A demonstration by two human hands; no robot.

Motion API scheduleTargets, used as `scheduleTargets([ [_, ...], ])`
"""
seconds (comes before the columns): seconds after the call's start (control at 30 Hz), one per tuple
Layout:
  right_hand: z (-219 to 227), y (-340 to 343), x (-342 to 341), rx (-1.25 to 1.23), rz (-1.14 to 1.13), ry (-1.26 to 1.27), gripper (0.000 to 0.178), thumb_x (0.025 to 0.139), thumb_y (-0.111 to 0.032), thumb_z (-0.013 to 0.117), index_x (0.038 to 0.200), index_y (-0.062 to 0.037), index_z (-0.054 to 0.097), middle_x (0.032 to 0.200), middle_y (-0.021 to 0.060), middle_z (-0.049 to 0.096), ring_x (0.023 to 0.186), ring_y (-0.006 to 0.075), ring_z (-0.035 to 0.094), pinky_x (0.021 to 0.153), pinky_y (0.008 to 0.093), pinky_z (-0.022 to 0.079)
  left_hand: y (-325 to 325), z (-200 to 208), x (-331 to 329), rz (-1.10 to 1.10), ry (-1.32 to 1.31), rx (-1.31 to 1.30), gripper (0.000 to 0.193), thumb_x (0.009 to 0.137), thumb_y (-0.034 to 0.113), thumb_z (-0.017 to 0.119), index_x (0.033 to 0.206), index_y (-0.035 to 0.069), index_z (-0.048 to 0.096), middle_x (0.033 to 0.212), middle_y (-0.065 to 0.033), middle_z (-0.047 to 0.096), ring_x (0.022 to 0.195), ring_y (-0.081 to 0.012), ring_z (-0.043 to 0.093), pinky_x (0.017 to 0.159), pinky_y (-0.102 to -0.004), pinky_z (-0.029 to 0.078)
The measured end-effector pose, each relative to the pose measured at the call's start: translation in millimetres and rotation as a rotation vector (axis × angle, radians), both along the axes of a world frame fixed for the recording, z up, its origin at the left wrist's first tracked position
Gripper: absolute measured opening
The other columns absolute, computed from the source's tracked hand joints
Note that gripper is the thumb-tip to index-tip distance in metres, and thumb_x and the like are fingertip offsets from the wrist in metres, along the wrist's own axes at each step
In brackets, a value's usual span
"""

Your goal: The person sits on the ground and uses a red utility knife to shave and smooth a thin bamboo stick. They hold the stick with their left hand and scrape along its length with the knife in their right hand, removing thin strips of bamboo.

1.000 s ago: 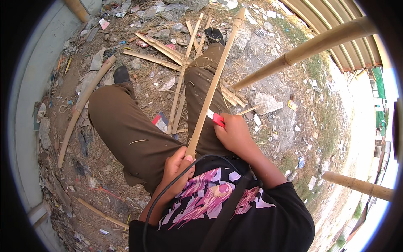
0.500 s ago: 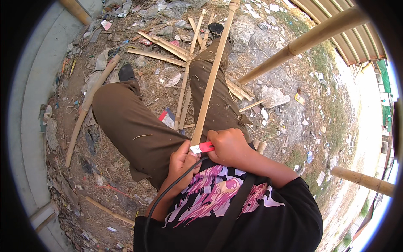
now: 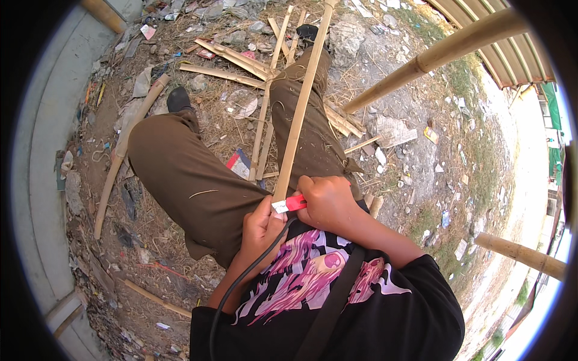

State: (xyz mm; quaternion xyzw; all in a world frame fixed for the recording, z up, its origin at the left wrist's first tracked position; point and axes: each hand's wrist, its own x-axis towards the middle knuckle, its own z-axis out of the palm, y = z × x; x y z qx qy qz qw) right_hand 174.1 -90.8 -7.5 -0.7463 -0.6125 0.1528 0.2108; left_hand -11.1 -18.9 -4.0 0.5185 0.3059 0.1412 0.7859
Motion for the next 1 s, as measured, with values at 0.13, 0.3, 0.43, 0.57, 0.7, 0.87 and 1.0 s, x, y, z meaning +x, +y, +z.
scheduleTargets([
  [0.13,1.6,3.3,3.3,0.001,-0.014,-0.028,0.017,0.073,-0.018,0.074,0.076,-0.0065,0.063,0.066,0.0154,0.067,0.059,0.0378,0.067,0.054,0.0472,0.053,1.6,7.1,5.3,0.031,0.044,0.013,0.019,0.110,0.017,0.043,0.102,0.002,0.053,0.073,0.0020,0.045,0.057,-0.0033,0.039,0.049,-0.0234,0.032],
  [0.3,-0.2,35.8,93.3,-0.037,-0.550,0.024,0.021,0.084,-0.020,0.065,0.084,0.0014,0.067,0.071,0.0258,0.066,0.071,0.0459,0.068,0.069,0.0523,0.055,-4.8,7.0,-3.6,-0.099,0.029,0.333,0.020,0.108,0.016,0.044,0.096,0.003,0.053,0.071,0.0017,0.046,0.059,-0.0040,0.043,0.051,-0.0241,0.035],
  [0.43,24.5,41.1,117.5,0.022,-0.530,0.131,0.021,0.084,-0.020,0.064,0.080,0.0007,0.065,0.069,0.0273,0.063,0.072,0.0475,0.066,0.068,0.0546,0.052,0.6,10.3,1.1,-0.055,0.082,0.129,0.018,0.107,0.016,0.043,0.100,0.003,0.053,0.071,0.0021,0.044,0.059,-0.0043,0.040,0.051,-0.0231,0.033],
  [0.57,27.0,25.9,71.9,0.001,-0.141,0.169,0.022,0.080,-0.021,0.067,0.074,-0.0013,0.061,0.065,0.0235,0.063,0.066,0.0454,0.065,0.062,0.0535,0.052,4.7,14.3,9.5,-0.020,0.035,-0.134,0.017,0.107,0.016,0.043,0.100,0.003,0.050,0.072,0.0022,0.042,0.058,-0.0047,0.037,0.050,-0.0228,0.029],
  [0.7,13.8,10.1,23.3,-0.039,0.079,0.151,0.021,0.075,-0.022,0.070,0.077,-0.0033,0.062,0.065,0.0186,0.066,0.062,0.0412,0.068,0.060,0.0513,0.054,3.6,11.9,8.6,0.012,-0.013,-0.175,0.019,0.108,0.019,0.044,0.099,0.003,0.049,0.069,0.0021,0.041,0.057,-0.0044,0.036,0.049,-0.0231,0.027],
  [0.87,8.9,16.9,25.3,-0.048,-0.036,0.109,0.019,0.074,-0.021,0.070,0.078,-0.0028,0.065,0.064,0.0198,0.065,0.061,0.0409,0.067,0.059,0.0507,0.055,3.0,8.6,4.2,-0.033,-0.002,-0.086,0.021,0.109,0.021,0.043,0.100,0.003,0.049,0.070,0.0017,0.041,0.054,-0.0042,0.034,0.049,-0.0230,0.027],
  [1.0,8.0,23.4,24.0,-0.030,-0.055,0.044,0.017,0.072,-0.018,0.069,0.079,-0.0034,0.065,0.064,0.0191,0.064,0.061,0.0415,0.066,0.061,0.0514,0.054,4.0,11.6,5.9,-0.008,0.018,-0.082,0.021,0.109,0.021,0.042,0.103,0.002,0.050,0.071,0.0015,0.041,0.054,-0.0037,0.034,0.049,-0.0229,0.028],
])
